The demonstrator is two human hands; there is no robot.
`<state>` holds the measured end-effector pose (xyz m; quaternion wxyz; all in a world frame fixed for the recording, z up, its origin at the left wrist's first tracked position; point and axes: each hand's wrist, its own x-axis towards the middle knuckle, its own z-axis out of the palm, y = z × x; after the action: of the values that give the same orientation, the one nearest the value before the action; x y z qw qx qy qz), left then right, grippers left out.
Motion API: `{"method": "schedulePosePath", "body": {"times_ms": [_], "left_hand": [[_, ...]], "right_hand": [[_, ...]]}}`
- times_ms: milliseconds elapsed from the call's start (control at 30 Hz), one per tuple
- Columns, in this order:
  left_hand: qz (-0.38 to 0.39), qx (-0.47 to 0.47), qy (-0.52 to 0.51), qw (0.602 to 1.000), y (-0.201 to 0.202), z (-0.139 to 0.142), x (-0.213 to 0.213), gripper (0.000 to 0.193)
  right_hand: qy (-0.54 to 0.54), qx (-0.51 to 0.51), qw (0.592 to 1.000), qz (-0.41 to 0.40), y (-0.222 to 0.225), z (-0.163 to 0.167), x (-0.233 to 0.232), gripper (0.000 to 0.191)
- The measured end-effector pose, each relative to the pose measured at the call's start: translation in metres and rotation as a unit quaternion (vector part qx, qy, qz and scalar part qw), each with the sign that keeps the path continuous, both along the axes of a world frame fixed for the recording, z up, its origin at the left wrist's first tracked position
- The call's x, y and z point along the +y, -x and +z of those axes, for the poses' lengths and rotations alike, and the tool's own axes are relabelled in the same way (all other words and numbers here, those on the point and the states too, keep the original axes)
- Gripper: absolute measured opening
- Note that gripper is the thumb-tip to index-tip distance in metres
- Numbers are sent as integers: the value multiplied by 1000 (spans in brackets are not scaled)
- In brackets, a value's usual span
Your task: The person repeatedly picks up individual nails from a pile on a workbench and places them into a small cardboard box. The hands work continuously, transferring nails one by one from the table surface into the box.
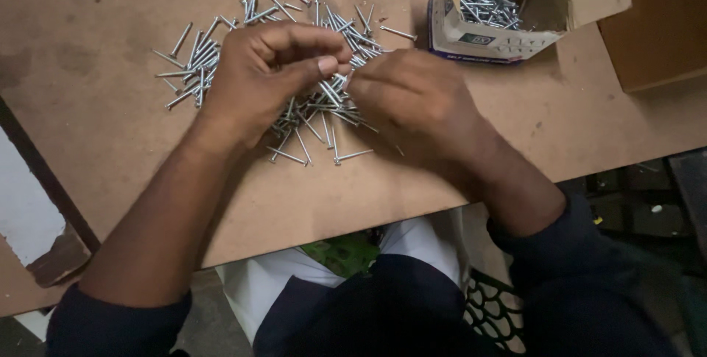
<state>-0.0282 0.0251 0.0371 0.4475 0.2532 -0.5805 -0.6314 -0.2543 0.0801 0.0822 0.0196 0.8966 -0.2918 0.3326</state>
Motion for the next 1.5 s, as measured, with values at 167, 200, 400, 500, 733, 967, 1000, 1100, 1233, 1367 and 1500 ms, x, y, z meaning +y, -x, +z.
{"method": "schedulePosePath", "body": {"times_ms": [167,200,400,500,733,967,1000,1100,1233,1367,1500], "left_hand": [[31,10,8,999,-1,3,2,25],[44,6,3,999,-2,5,2,24],[80,-4,-10,997,-8,8,2,22],[80,-9,-5,997,-8,8,1,22],[64,2,18,998,-9,2,-1,21],[50,20,3,999,-4,-3,-3,18],[48,5,-1,999,-4,-3,-3,18],[30,-24,2,999,-5,-4,-4,18],[-4,-36,14,999,-4,-6,-4,18],[-11,-47,-12,999,0,-5,-3,21],[-23,-41,-52,998,-1,1,1,26]], "right_hand": [[84,-25,996,-25,25,-7,-11,22],[118,-57,991,-23,34,-10,-17,22],[271,-291,914,-79,96,-10,-26,29],[249,-231,933,-117,114,-3,-22,24],[127,-151,954,-227,108,-9,-32,23],[23,-36,998,-35,47,-2,-18,23],[1,-4,1000,-5,36,-4,-18,30],[-10,36,998,46,12,-11,-13,33],[15,49,995,82,2,-12,-14,31],[56,59,995,64,3,-9,-11,33],[61,36,997,2,12,-13,-8,31]]}}
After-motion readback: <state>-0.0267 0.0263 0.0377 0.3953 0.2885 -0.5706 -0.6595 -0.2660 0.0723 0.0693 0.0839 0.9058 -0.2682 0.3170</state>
